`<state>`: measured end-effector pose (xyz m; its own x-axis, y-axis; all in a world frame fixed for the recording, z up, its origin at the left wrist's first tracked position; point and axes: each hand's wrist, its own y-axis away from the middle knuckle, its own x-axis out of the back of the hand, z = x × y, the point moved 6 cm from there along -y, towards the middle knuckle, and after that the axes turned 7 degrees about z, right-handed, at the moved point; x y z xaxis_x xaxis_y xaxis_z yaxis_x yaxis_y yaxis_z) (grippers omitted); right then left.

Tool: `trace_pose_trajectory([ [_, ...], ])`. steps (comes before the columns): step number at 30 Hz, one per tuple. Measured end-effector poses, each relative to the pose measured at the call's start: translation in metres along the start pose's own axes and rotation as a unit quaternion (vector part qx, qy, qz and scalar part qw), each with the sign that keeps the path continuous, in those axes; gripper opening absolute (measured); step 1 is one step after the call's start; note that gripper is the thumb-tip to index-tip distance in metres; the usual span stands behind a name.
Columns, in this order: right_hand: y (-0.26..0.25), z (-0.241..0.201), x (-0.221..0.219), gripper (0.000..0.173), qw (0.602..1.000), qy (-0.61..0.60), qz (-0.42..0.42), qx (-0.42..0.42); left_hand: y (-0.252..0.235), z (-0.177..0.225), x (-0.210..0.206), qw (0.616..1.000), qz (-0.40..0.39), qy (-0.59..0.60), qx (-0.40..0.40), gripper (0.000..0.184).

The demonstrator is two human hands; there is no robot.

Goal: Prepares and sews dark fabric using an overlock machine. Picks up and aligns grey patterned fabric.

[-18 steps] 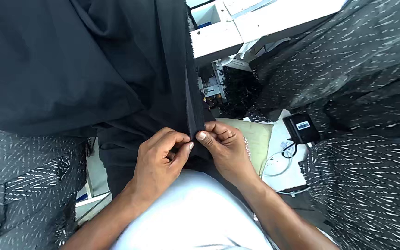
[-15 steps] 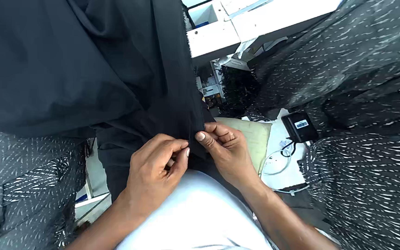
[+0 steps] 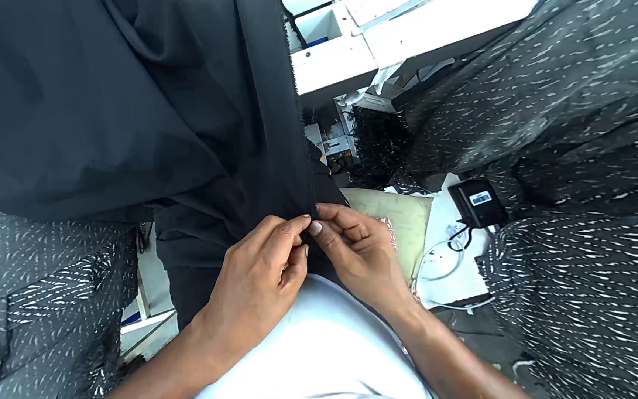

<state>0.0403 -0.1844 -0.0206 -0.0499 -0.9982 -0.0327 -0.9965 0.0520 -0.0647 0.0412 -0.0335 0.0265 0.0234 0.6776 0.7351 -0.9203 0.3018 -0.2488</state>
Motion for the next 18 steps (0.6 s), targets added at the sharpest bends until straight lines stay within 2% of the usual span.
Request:
trace_pose_trajectory([
  [3,-0.001,0.000,0.001,0.022,1.000,-0.003,-0.002,0.000,0.001,-0.002,-0.002,0.999,-0.011,0.024,0.019,0.031],
  [5,0.003,0.004,0.001,0.021,1.000,-0.015,-0.003,-0.006,0.004,-0.005,-0.004,0.989,-0.043,0.110,0.091,0.033],
  [7,0.001,0.013,0.001,0.024,0.999,-0.046,0.004,-0.023,0.000,-0.010,-0.005,0.939,-0.112,0.257,0.200,0.036],
  [9,-0.005,0.020,0.000,0.017,0.992,-0.112,0.001,-0.054,-0.014,-0.017,0.001,0.878,-0.185,0.363,0.251,0.038],
  [10,-0.007,0.021,0.000,0.012,0.981,-0.174,-0.017,-0.082,-0.025,-0.022,0.010,0.880,-0.191,0.368,0.234,0.036],
  [12,-0.011,0.019,0.002,0.005,0.954,-0.262,-0.073,-0.124,-0.057,-0.030,0.040,0.942,-0.109,0.288,0.133,0.029],
  [13,-0.015,0.021,0.004,0.005,0.954,-0.258,-0.082,-0.129,-0.077,-0.032,0.060,0.967,-0.050,0.236,0.079,0.028],
  [15,-0.024,0.039,0.009,0.007,0.984,-0.127,-0.056,-0.116,-0.120,-0.029,0.096,0.991,0.057,0.120,-0.005,0.025],
  [16,-0.027,0.051,0.010,0.007,0.990,-0.072,-0.048,-0.114,-0.141,-0.026,0.108,0.993,0.091,0.067,-0.036,0.026],
  [18,-0.029,0.054,0.009,0.007,0.986,-0.078,-0.072,-0.125,-0.184,-0.027,0.119,0.990,0.115,-0.010,-0.077,0.031],
])
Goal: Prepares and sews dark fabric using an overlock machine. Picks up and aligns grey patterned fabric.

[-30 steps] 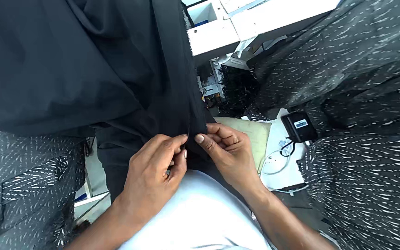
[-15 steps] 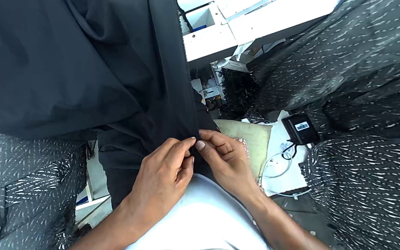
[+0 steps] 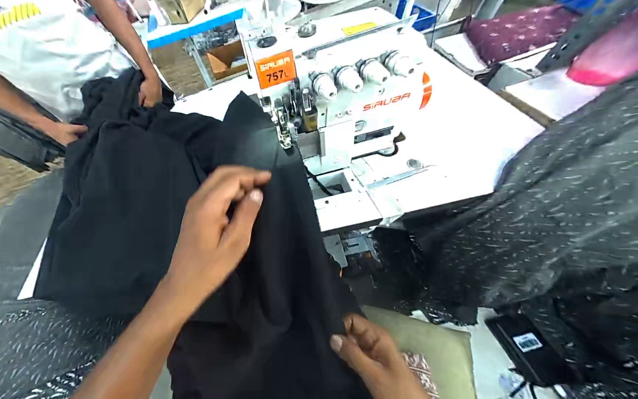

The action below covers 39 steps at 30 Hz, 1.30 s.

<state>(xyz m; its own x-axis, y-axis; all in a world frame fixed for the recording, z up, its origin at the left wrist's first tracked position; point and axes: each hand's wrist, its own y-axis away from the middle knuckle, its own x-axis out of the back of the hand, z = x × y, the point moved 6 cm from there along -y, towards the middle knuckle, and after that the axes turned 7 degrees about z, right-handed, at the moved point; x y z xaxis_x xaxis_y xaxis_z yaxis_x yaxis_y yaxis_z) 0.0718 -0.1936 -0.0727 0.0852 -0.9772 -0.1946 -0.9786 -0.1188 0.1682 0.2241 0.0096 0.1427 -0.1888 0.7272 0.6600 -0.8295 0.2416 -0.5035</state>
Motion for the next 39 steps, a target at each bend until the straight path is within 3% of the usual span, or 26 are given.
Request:
trace_pose_trajectory([
  [3,0.001,-0.009,-0.008,0.004,0.999,-0.028,-0.032,-0.006,-0.048,-0.033,-0.024,0.995,-0.052,-0.084,-0.003,0.042],
  [7,-0.004,-0.009,-0.004,0.009,0.999,-0.014,-0.028,0.001,-0.078,-0.091,-0.045,0.985,-0.089,-0.143,0.025,0.047],
  [13,-0.009,-0.004,0.001,0.008,0.997,0.001,-0.060,0.039,-0.041,-0.037,-0.037,0.985,-0.012,-0.172,-0.027,0.043],
  [18,-0.012,-0.005,0.004,0.009,0.996,-0.015,-0.061,0.063,-0.034,-0.041,-0.058,0.977,-0.082,-0.194,0.020,0.055],
  [25,-0.050,-0.044,-0.003,0.014,0.994,-0.015,-0.059,0.096,-0.074,-0.078,-0.066,0.972,-0.129,-0.181,0.083,0.063],
  [34,-0.118,-0.083,-0.018,0.015,0.985,-0.011,-0.048,0.168,-0.144,-0.134,-0.073,0.959,-0.128,-0.232,0.097,0.070],
  [39,-0.143,-0.104,-0.022,0.015,0.985,0.002,-0.016,0.173,-0.178,-0.151,-0.074,0.940,-0.163,-0.265,0.141,0.067],
])
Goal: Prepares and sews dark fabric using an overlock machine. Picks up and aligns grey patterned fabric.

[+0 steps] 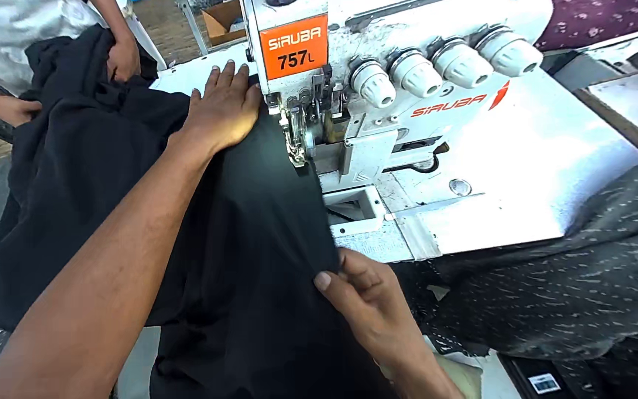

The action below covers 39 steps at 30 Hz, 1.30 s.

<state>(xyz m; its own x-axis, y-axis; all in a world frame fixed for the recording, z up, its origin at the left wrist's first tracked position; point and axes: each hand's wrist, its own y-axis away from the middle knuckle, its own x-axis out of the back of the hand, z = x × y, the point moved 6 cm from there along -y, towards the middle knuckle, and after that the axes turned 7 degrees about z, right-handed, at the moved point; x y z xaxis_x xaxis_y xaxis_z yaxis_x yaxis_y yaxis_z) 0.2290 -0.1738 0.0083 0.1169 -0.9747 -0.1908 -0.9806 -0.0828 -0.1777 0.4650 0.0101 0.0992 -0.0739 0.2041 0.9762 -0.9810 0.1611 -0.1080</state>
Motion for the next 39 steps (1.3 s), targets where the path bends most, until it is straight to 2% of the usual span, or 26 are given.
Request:
trace_pose_trajectory([
  [6,-0.028,-0.005,-0.002,0.010,1.000,0.007,0.019,-0.013,-0.041,-0.016,-0.001,0.999,-0.018,-0.013,0.030,0.065],
  [8,-0.031,-0.001,-0.002,0.011,0.999,-0.001,0.036,-0.027,-0.055,-0.025,-0.002,0.999,0.002,-0.005,0.040,0.063],
  [10,-0.028,0.002,-0.002,0.014,0.998,-0.019,0.051,-0.037,-0.058,-0.026,0.011,0.993,0.108,-0.006,0.042,0.062],
  [12,-0.021,0.004,-0.003,0.019,0.999,-0.008,0.042,-0.032,-0.047,-0.023,0.028,0.963,0.269,0.004,-0.026,0.052],
  [13,-0.014,0.004,-0.005,0.021,0.999,0.010,0.022,-0.025,-0.032,-0.019,0.036,0.946,0.314,0.031,-0.068,0.049],
  [14,-0.004,0.005,-0.006,0.022,0.999,0.032,-0.009,-0.020,-0.009,-0.016,0.042,0.938,0.324,0.075,-0.097,0.049],
  [16,0.028,0.016,-0.008,0.022,0.995,0.063,-0.071,-0.026,0.063,-0.018,0.042,0.928,0.312,0.169,-0.115,0.044],
  [19,0.083,0.049,-0.005,0.015,0.986,0.072,-0.131,-0.078,0.205,-0.023,0.021,0.928,0.258,0.244,-0.115,0.042],
  [22,0.133,0.063,-0.002,0.011,0.983,0.021,-0.133,-0.122,0.317,-0.014,-0.016,0.935,0.198,0.271,-0.112,0.037],
  [24,0.157,0.060,-0.002,0.014,0.980,-0.041,-0.116,-0.153,0.370,-0.002,-0.042,0.945,0.137,0.275,-0.112,0.032],
  [27,0.177,0.059,-0.002,0.011,0.981,-0.064,-0.073,-0.171,0.409,0.027,-0.068,0.946,0.070,0.275,-0.156,0.038],
  [30,0.183,0.050,-0.006,0.014,0.981,-0.074,-0.057,-0.168,0.420,0.043,-0.077,0.936,0.025,0.304,-0.174,0.053],
  [33,0.189,0.047,-0.008,0.018,0.977,-0.080,-0.060,-0.187,0.426,0.048,-0.074,0.926,0.017,0.335,-0.174,0.062],
  [37,0.216,0.055,-0.006,0.022,0.974,-0.034,-0.061,-0.216,0.435,0.044,-0.077,0.928,-0.005,0.344,-0.144,0.059],
  [39,0.228,0.051,-0.007,0.027,0.976,-0.022,-0.063,-0.209,0.438,0.043,-0.079,0.927,-0.023,0.348,-0.138,0.068],
])
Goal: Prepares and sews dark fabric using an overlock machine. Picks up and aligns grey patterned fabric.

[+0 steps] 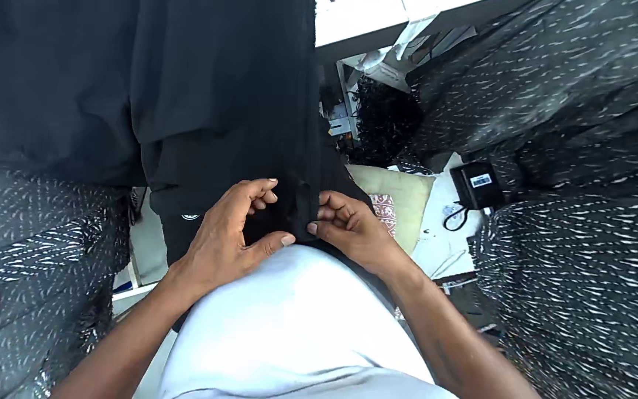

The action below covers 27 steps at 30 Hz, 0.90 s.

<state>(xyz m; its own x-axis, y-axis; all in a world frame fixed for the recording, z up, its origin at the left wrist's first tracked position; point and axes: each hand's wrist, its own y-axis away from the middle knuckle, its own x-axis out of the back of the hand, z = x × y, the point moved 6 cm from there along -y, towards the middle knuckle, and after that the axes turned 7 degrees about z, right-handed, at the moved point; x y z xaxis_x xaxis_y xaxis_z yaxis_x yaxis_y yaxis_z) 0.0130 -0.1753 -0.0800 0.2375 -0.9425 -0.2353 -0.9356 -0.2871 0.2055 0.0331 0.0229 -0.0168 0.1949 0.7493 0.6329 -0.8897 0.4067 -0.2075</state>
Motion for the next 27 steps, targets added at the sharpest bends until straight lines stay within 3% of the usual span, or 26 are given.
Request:
trace_pose_trajectory([
  [3,0.007,-0.003,-0.004,0.028,1.000,0.006,0.004,0.021,-0.005,0.005,-0.009,0.996,-0.043,-0.079,-0.026,0.071],
  [7,0.006,-0.010,-0.002,0.025,0.998,0.029,0.014,0.046,-0.018,0.007,-0.012,0.986,-0.049,-0.148,-0.057,0.033],
  [10,0.008,-0.012,0.006,0.040,0.989,0.118,0.059,0.061,-0.015,0.012,0.008,0.989,-0.016,-0.117,-0.091,0.022],
  [11,0.009,-0.013,0.009,0.045,0.975,0.189,0.087,0.078,-0.012,0.017,0.016,0.988,-0.003,-0.109,-0.109,0.021],
  [14,0.013,-0.028,0.009,0.052,0.877,0.419,0.149,0.181,-0.003,0.028,0.030,0.981,0.030,-0.122,-0.146,0.018],
  [17,-0.003,-0.054,0.001,0.060,0.838,0.442,0.086,0.308,-0.002,0.036,0.032,0.974,0.042,-0.149,-0.168,0.018],
  [20,-0.014,-0.064,-0.018,0.082,0.808,0.488,0.015,0.330,-0.003,0.049,0.033,0.974,0.058,-0.147,-0.163,0.017],
  [21,-0.011,-0.065,-0.027,0.075,0.799,0.495,0.000,0.341,-0.004,0.053,0.034,0.974,0.067,-0.145,-0.158,0.016],
  [24,0.012,-0.056,-0.045,0.025,0.812,0.446,-0.058,0.371,-0.003,0.060,0.034,0.982,0.085,-0.105,-0.133,0.018],
  [27,0.047,-0.070,-0.048,0.028,0.866,0.325,-0.095,0.367,0.002,0.062,0.036,0.993,0.042,-0.013,-0.111,0.046],
])
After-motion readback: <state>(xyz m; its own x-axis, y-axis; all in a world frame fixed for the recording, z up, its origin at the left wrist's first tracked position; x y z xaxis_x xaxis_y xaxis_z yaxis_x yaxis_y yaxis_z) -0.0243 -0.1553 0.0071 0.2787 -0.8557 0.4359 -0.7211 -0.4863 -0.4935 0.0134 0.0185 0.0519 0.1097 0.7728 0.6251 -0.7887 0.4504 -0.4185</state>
